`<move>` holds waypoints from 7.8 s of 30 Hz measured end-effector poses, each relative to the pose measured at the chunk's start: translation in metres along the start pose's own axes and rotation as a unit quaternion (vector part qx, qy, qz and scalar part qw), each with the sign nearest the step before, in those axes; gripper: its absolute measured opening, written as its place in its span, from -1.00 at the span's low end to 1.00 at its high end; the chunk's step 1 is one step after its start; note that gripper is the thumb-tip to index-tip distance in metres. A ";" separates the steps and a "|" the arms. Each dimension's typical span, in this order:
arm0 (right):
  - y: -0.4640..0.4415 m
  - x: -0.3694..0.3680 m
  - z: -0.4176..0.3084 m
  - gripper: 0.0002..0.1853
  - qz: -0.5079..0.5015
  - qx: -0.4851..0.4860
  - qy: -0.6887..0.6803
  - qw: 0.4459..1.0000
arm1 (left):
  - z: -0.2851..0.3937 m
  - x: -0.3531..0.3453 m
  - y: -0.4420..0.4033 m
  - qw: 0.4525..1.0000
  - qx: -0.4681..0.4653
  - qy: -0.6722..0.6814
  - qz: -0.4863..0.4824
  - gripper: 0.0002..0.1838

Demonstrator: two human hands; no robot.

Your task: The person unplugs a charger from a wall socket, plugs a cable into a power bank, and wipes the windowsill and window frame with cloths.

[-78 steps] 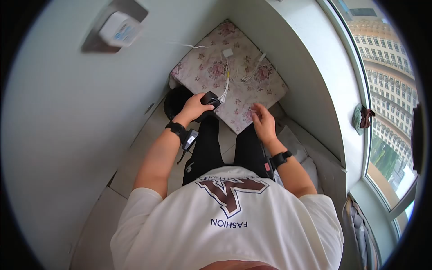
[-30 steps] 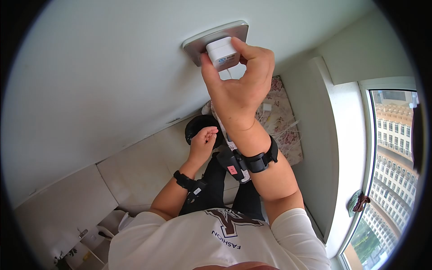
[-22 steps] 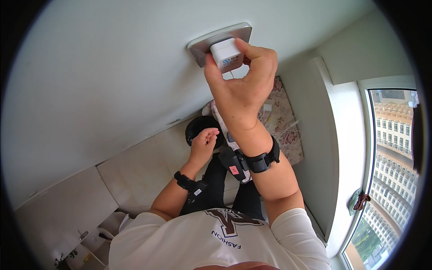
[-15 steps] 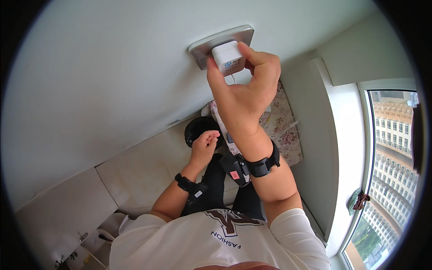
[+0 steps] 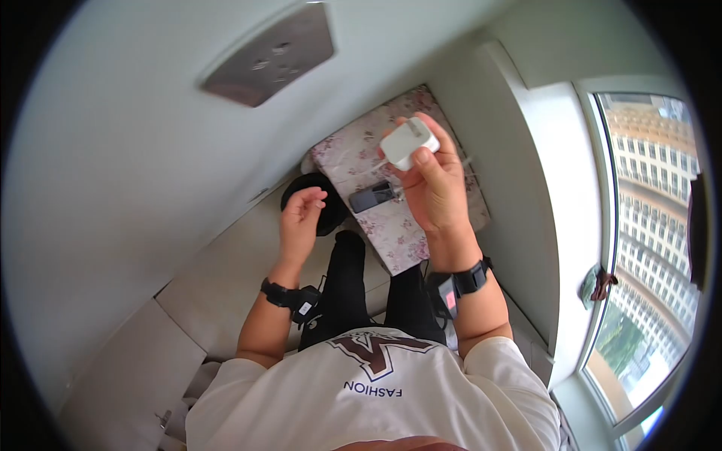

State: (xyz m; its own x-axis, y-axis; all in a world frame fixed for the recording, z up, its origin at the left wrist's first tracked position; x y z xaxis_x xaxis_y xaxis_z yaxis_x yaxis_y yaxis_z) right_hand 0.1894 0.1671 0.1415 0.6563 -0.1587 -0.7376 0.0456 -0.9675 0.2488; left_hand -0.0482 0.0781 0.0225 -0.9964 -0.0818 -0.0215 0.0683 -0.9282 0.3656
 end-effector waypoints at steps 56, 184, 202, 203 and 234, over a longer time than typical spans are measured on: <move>0.068 -0.012 -0.132 -0.40 -0.047 0.346 0.272 0.897 | 0.281 -0.184 0.044 0.811 -0.515 -0.274 0.046 -0.67; -0.020 -0.163 -0.093 -0.61 -0.103 0.264 0.466 0.838 | 0.271 -0.081 -0.010 0.961 -0.056 0.265 -0.058 -0.65; 0.003 -0.167 -0.095 -0.73 -0.047 0.426 0.514 0.744 | 0.337 -0.058 0.010 0.824 -0.363 -0.322 0.293 -0.76; 0.004 -0.166 -0.094 -0.73 -0.034 0.423 0.507 0.751 | 0.339 -0.058 0.006 0.813 -0.358 -0.343 0.305 -0.76; 0.125 0.262 0.019 -0.63 0.227 -0.077 0.503 0.831 | -0.022 -0.207 -0.095 0.991 0.044 -0.099 -0.072 -0.70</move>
State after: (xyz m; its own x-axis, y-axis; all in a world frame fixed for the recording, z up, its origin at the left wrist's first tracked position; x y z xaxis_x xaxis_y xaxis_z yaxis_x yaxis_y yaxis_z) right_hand 0.3533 0.0012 -0.0327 0.9259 -0.1806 0.3319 -0.3335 -0.8035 0.4930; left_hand 0.1523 0.1750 -0.0286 -0.9864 0.1304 0.1001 -0.0716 -0.8889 0.4524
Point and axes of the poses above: each hand's wrist, its own y-axis away from the middle knuckle, its own x-axis out of the back of the hand, z = x × y, the point moved 8 cm from there along -y, towards the middle knuckle, and after that the axes turned 1 degree about -z, right-handed, at the moved point
